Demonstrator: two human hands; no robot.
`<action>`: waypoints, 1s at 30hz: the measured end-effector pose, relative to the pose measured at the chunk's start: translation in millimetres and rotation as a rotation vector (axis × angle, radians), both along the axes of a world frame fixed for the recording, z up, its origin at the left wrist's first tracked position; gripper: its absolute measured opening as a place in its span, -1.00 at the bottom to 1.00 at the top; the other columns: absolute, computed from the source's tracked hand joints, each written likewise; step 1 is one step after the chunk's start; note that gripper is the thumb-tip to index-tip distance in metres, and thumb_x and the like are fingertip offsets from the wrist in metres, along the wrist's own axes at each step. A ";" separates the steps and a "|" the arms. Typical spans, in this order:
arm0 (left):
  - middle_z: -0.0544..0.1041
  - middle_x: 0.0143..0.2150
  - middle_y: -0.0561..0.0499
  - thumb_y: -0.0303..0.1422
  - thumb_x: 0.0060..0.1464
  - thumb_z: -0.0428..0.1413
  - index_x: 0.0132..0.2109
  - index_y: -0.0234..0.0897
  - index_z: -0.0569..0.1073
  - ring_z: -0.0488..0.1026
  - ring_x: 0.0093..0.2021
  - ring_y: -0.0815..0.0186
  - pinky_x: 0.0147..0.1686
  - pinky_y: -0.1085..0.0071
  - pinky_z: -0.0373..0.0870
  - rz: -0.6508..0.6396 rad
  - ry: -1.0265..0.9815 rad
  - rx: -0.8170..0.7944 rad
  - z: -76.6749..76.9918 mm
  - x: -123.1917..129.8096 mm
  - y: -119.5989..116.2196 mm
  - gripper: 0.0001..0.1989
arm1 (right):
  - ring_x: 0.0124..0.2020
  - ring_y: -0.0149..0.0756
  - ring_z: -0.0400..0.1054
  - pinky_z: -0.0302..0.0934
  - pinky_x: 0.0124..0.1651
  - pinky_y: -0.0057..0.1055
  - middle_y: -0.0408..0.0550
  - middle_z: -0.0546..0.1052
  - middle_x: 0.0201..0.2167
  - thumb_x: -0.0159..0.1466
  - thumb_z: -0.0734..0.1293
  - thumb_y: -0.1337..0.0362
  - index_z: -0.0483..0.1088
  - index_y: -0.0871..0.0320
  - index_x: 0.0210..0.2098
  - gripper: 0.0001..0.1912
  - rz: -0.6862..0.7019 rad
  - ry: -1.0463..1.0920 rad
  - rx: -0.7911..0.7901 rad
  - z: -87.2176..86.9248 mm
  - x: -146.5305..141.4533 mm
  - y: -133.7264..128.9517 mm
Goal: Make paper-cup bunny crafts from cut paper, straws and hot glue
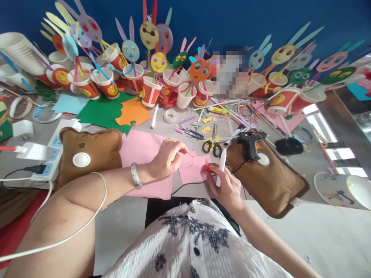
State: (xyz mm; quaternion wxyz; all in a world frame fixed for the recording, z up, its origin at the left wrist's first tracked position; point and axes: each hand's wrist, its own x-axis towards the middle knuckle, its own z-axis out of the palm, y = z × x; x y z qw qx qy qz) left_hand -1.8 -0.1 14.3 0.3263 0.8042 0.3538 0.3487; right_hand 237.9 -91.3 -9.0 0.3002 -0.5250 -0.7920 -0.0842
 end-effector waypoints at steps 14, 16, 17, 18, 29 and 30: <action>0.55 -0.26 0.03 -0.63 0.03 -0.08 -0.18 -0.20 0.36 0.48 -0.18 0.26 0.06 0.19 0.31 0.011 0.007 0.005 -1.4 0.2 0.3 -0.72 | -0.35 -0.32 0.57 0.40 -0.35 -0.48 -0.01 0.66 -0.20 0.32 0.36 0.37 0.35 0.08 0.09 -0.65 -0.009 0.008 0.000 -0.4 -0.3 -0.1; 0.55 -0.26 0.03 -0.63 0.04 -0.08 -0.18 -0.20 0.35 0.49 -0.18 0.26 0.05 0.20 0.33 0.007 -0.001 0.009 -1.8 0.1 0.4 -0.72 | -0.36 -0.32 0.57 0.40 -0.35 -0.48 -0.01 0.66 -0.20 0.32 0.36 0.37 0.36 0.09 0.08 -0.66 -0.007 0.014 -0.001 -0.4 -0.4 -0.2; 0.54 -0.26 0.03 -0.63 0.04 -0.08 -0.18 -0.20 0.35 0.49 -0.18 0.27 0.04 0.20 0.33 0.008 -0.011 0.013 -2.2 0.1 0.5 -0.72 | -0.36 -0.32 0.58 0.40 -0.35 -0.48 -0.01 0.66 -0.20 0.32 0.36 0.37 0.36 0.09 0.08 -0.66 -0.007 0.015 -0.003 -0.4 -0.6 -0.2; 0.54 -0.26 0.03 -0.62 0.04 -0.08 -0.18 -0.20 0.35 0.50 -0.18 0.27 0.03 0.21 0.34 0.011 -0.024 0.018 -2.7 0.2 0.6 -0.72 | -0.36 -0.32 0.58 0.40 -0.35 -0.47 -0.01 0.66 -0.20 0.33 0.36 0.37 0.36 0.09 0.08 -0.66 -0.007 0.015 -0.003 -0.4 -0.7 -0.2; 0.56 -0.22 0.01 -0.60 0.11 -0.05 -0.18 -0.22 0.40 0.45 -0.16 0.24 0.10 0.16 0.22 -0.089 0.090 0.167 -6.0 -0.3 0.9 -0.76 | -0.36 -0.32 0.57 0.38 -0.37 -0.46 -0.02 0.66 -0.20 0.32 0.38 0.37 0.34 0.09 0.08 -0.66 -0.006 0.013 -0.005 -0.4 -0.6 -0.7; 0.57 -0.19 -0.01 -0.57 0.15 -0.04 -0.18 -0.23 0.42 0.45 -0.14 0.22 0.11 0.13 0.19 -0.129 0.140 0.214 -5.9 -0.3 0.2 -0.79 | -0.36 -0.32 0.57 0.38 -0.36 -0.46 -0.02 0.66 -0.20 0.32 0.38 0.37 0.34 0.09 0.08 -0.65 -0.005 0.010 -0.003 -0.2 -0.7 -0.7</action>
